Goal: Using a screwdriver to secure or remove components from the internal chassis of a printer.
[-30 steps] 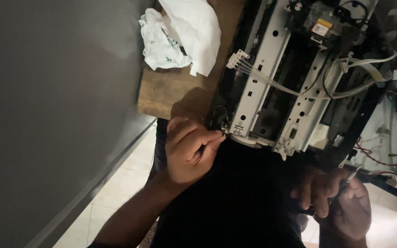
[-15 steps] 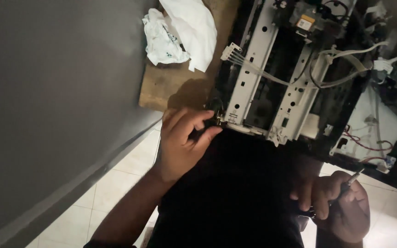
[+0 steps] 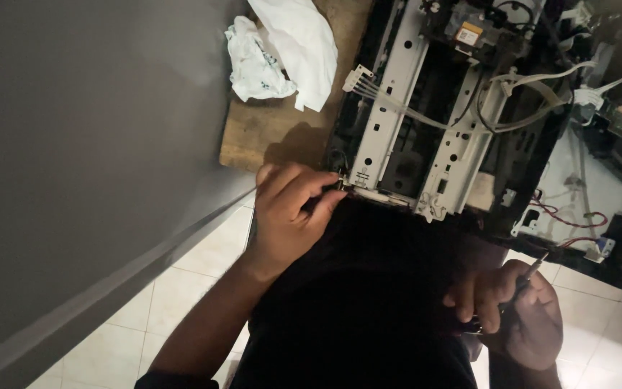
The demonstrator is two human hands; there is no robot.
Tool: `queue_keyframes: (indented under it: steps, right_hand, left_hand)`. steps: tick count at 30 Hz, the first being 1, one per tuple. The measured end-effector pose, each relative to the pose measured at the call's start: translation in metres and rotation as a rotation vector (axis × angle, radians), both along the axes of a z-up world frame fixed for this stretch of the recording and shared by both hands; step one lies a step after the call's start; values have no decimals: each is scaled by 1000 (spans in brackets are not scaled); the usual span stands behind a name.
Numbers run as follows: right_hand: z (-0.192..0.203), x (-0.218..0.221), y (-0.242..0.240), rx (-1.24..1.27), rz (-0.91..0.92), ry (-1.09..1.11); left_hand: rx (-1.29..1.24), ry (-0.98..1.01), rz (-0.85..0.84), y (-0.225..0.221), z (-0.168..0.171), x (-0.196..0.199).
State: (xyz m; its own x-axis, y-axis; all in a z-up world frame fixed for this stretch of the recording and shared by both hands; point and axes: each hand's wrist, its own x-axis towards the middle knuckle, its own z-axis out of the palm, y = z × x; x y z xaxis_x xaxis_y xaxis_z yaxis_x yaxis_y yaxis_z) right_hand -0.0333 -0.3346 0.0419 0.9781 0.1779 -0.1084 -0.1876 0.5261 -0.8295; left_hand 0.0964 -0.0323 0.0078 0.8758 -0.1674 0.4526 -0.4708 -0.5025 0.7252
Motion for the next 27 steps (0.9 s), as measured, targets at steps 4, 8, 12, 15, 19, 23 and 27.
queue_keyframes:
  steps: [4, 8, 12, 15, 19, 23, 27]
  right_hand:
    - [-1, 0, 0, 20, 16, -11]
    - [-2, 1, 5, 29, -8, -14]
    - [6, 3, 16, 52, -38, -3]
    - [5, 4, 15, 29, -17, -27]
    - [6, 5, 18, 89, -20, -19]
    - [6, 4, 22, 34, -32, -33]
    - [9, 4, 24, 6, -48, -17]
  left_hand:
    - [-35, -3, -6, -1, 3, 0]
    - [-76, 74, -38, 0, 16, 1]
    - [-151, 121, -70, 1, 22, 5]
    - [-112, 129, -68, 4, 9, 2]
    - [-121, 77, -81, 2, 5, 2]
    - [-116, -30, -8, -5, -4, 2]
    - [-135, -23, 17, -7, -3, 2]
